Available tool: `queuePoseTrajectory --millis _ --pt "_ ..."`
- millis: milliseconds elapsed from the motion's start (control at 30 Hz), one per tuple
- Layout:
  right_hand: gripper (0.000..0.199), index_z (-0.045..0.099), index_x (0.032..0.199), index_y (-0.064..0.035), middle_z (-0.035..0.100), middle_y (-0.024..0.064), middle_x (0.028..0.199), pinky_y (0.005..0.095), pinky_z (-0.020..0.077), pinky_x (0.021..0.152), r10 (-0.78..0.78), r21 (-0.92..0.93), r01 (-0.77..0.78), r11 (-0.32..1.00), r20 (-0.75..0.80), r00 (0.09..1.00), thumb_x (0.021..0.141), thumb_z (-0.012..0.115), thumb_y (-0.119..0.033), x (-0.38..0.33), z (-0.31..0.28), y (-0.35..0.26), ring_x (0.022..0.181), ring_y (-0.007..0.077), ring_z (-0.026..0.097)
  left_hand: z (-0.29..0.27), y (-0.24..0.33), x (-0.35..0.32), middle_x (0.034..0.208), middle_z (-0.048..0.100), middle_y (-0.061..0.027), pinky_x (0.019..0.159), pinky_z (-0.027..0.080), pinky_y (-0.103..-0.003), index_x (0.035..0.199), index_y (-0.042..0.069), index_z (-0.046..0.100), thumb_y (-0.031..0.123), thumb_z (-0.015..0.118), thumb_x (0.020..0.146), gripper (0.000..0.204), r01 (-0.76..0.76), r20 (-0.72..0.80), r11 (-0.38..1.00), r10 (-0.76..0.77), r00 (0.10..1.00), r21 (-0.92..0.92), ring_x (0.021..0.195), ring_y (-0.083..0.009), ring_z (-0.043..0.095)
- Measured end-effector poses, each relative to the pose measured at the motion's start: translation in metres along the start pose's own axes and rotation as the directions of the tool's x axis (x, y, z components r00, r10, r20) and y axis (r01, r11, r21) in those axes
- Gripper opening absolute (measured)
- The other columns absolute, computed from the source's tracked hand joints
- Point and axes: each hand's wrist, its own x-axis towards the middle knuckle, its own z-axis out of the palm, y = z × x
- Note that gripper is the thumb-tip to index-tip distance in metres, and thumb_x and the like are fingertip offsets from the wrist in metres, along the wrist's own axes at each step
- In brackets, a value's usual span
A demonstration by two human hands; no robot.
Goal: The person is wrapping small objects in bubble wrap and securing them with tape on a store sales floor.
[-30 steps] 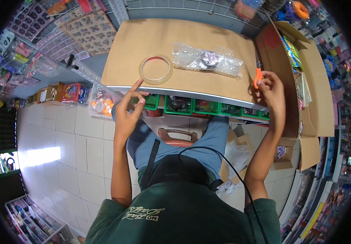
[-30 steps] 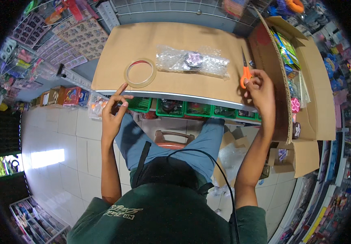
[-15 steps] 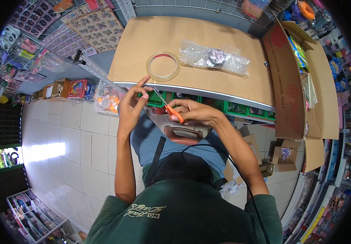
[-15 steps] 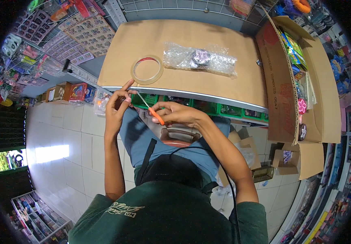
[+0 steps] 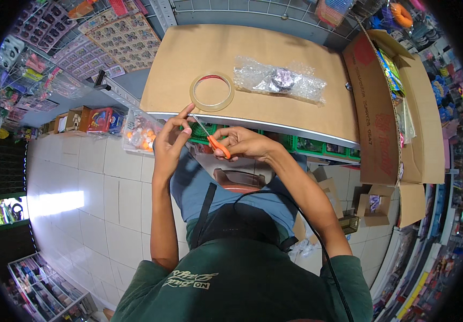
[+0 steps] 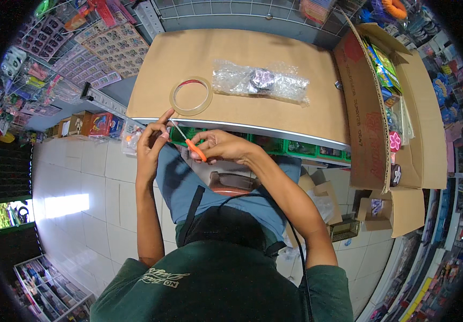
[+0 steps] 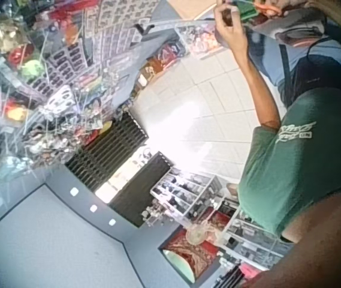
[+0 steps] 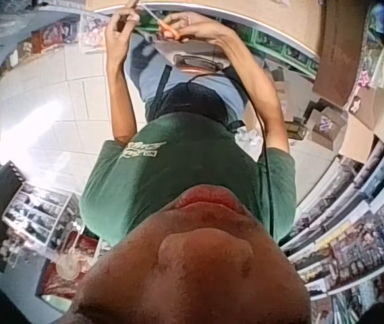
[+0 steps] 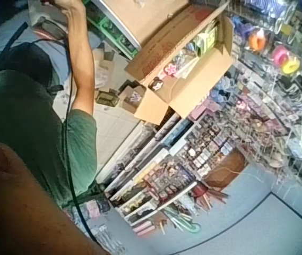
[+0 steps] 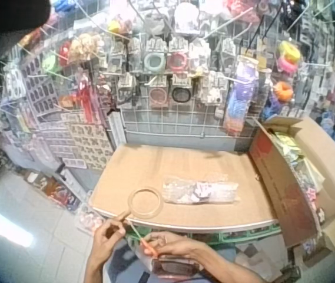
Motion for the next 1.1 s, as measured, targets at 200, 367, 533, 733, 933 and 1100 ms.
queuePoseTrajectory --millis 200,367,533,733,933,1100 --pt "0.025 0.058 0.109 0.0 0.068 0.0064 0.082 0.0179 0.0392 0.053 -0.001 0.007 0.001 1.0 -0.057 0.998 0.091 0.073 -0.006 -0.005 0.002 0.002 0.066 0.0051 0.058 -0.002 0.002 0.001 0.147 0.052 -0.0225 0.098 0.047 -0.034 0.094 0.006 0.057 0.004 0.058 0.095 0.002 0.061 -0.008 0.995 -0.062 0.998 -0.081 0.12 -0.0224 0.058" --pt "0.025 0.064 0.113 0.0041 0.072 0.0084 0.089 0.0204 0.0496 0.062 -0.206 -0.411 0.082 0.908 -0.268 0.941 0.088 0.069 0.002 -0.049 0.036 -0.014 0.072 0.0068 0.064 0.001 0.01 -0.003 0.149 0.049 -0.0217 0.095 0.048 -0.035 0.093 0.007 0.058 0.007 0.058 0.094 0.001 0.071 -0.011 0.988 -0.073 0.997 -0.14 0.126 -0.0277 0.056" --pt "0.031 0.068 0.117 0.002 0.069 0.0094 0.095 0.0248 0.0556 0.064 -0.703 -0.782 -0.006 0.623 -0.564 0.434 0.087 0.061 0.007 -0.135 0.039 -0.058 0.075 0.013 0.069 0.001 0.026 -0.01 0.15 0.046 -0.0214 0.098 0.046 -0.038 0.091 0.006 0.059 0.009 0.058 0.093 0.003 0.012 -0.024 0.989 -0.015 1.0 -0.15 0.131 -0.0309 0.052" --pt "0.023 0.067 0.11 0.0116 0.067 0.0108 0.07 0.0301 0.0538 0.055 -0.626 -0.579 -0.565 0.588 -0.768 0.135 0.09 0.064 -0.001 -0.198 -0.041 -0.085 0.062 0.0143 0.069 0.022 0.038 -0.006 0.147 0.049 -0.022 0.099 0.046 -0.037 0.092 0.005 0.059 0.009 0.057 0.093 0.005 0.052 0.052 0.975 -0.042 0.998 -0.217 0.131 -0.0319 0.052" --pt "0.025 0.07 0.113 0.0028 0.071 0.0154 0.094 0.0302 0.0561 0.065 -0.915 -0.781 -0.608 0.144 -0.339 0.219 0.089 0.064 0.001 -0.183 -0.02 -0.087 0.078 0.0209 0.071 0.047 0.064 -0.001 0.146 0.05 -0.0235 0.099 0.047 -0.036 0.094 0.005 0.058 0.012 0.055 0.093 0.008 0.246 0.2 0.929 -0.195 0.96 -0.276 0.131 -0.031 0.053" --pt "0.026 0.075 0.104 -0.0062 0.071 0.0123 0.109 0.0283 0.0571 0.066 -0.838 -0.97 0.033 -0.24 0.224 0.497 0.078 0.071 0.001 -0.131 0.053 -0.085 0.093 0.0219 0.07 0.054 0.073 0.0 0.144 0.054 -0.0193 0.099 0.044 -0.033 0.095 0.007 0.06 0.016 0.059 0.094 0.009 0.405 0.349 0.849 -0.286 0.892 -0.339 0.13 -0.0269 0.054"
